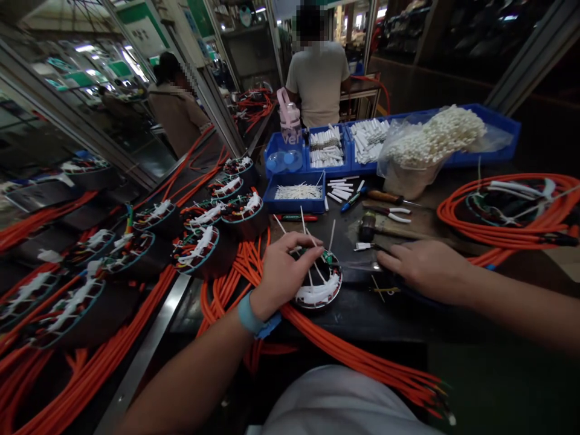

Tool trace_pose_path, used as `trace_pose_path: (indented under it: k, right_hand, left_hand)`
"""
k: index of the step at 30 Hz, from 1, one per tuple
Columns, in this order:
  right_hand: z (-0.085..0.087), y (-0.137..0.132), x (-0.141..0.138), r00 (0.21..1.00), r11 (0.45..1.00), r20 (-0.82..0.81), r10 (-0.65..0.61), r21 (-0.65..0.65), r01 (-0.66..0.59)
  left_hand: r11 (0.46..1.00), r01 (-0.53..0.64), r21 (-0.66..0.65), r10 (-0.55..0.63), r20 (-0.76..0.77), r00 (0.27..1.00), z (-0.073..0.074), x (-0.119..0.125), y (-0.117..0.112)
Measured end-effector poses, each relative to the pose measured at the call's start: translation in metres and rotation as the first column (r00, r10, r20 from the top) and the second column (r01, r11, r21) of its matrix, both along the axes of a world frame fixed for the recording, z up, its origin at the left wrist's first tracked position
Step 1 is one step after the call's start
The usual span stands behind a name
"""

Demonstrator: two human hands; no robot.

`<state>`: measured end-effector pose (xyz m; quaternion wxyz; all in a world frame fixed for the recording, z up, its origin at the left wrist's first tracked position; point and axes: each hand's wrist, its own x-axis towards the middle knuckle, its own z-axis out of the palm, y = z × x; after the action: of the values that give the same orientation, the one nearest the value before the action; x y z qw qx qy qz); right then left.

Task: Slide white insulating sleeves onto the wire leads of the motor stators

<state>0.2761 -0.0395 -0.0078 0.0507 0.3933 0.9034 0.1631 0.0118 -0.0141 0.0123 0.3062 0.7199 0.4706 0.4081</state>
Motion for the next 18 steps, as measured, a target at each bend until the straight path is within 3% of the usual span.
trace_pose_path:
  k: [3, 7, 10, 12, 15, 18]
  right_hand:
    - [-0.014, 0.001, 0.005, 0.992, 0.993, -0.051, -0.117, 0.012, 0.118]
    - [-0.028, 0.009, -0.015, 0.987, 0.991, -0.086, -0.132, -0.012, 0.132]
    - [-0.036, 0.013, -0.026, 0.989, 0.995, -0.117, -0.094, 0.010, 0.096]
    - [-0.040, 0.014, -0.025, 0.986, 0.994, -0.133, -0.104, 0.014, 0.107]
    - [-0.039, 0.016, -0.018, 0.967, 0.981, -0.163, -0.196, -0.028, 0.194]
    - [-0.025, 0.027, -0.023, 0.953, 0.958, -0.130, -0.272, -0.134, 0.255]
  left_hand:
    - [0.997, 0.055, 0.047, -0.048, -0.141, 0.989, 0.013, 0.000, 0.013]
    - [0.962, 0.271, -0.027, -0.259, -0.395, 0.881, 0.022, 0.012, 0.035]
    - [0.942, 0.327, -0.080, -0.333, -0.375, 0.865, 0.019, 0.016, 0.042]
    - [0.957, 0.288, -0.024, -0.285, -0.251, 0.925, 0.016, 0.011, 0.041]
    - [0.997, 0.064, 0.049, -0.063, -0.025, 0.998, 0.016, -0.006, 0.037]
    - [0.996, -0.067, -0.051, 0.063, -0.063, 0.996, 0.020, -0.024, 0.045]
